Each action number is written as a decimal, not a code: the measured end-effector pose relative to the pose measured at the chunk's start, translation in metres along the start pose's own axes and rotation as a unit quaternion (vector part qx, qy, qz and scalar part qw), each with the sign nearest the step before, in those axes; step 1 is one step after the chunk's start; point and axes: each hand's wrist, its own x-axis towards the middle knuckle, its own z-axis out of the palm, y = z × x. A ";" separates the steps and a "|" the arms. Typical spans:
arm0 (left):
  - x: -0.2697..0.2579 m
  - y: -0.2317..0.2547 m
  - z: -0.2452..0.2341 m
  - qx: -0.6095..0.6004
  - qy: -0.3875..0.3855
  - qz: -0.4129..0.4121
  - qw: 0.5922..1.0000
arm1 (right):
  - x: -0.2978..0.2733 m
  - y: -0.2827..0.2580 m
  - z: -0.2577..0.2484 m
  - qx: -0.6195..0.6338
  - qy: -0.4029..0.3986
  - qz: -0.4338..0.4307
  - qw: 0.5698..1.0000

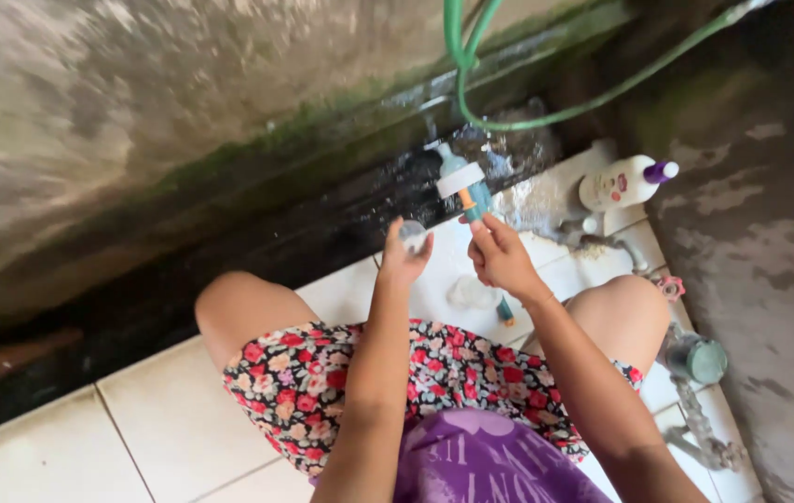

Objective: Washing baby bottles and parts using a brush, soap, and a water hose on a tiled floor.

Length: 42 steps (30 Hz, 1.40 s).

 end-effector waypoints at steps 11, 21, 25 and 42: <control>-0.028 -0.036 -0.065 0.061 0.235 -0.082 0.967 | 0.004 0.038 -0.022 -0.019 0.013 -0.004 1.000; -0.083 -0.026 0.108 0.376 -0.190 0.230 0.877 | 0.019 0.040 -0.002 -0.056 -0.061 -0.179 0.980; -0.075 -0.001 0.153 0.384 -0.203 0.270 0.859 | 0.007 0.002 -0.004 -0.059 -0.012 -0.021 0.998; -0.129 0.008 0.209 0.647 -0.091 0.580 0.485 | 0.032 -0.077 0.009 -0.536 0.170 -0.211 0.800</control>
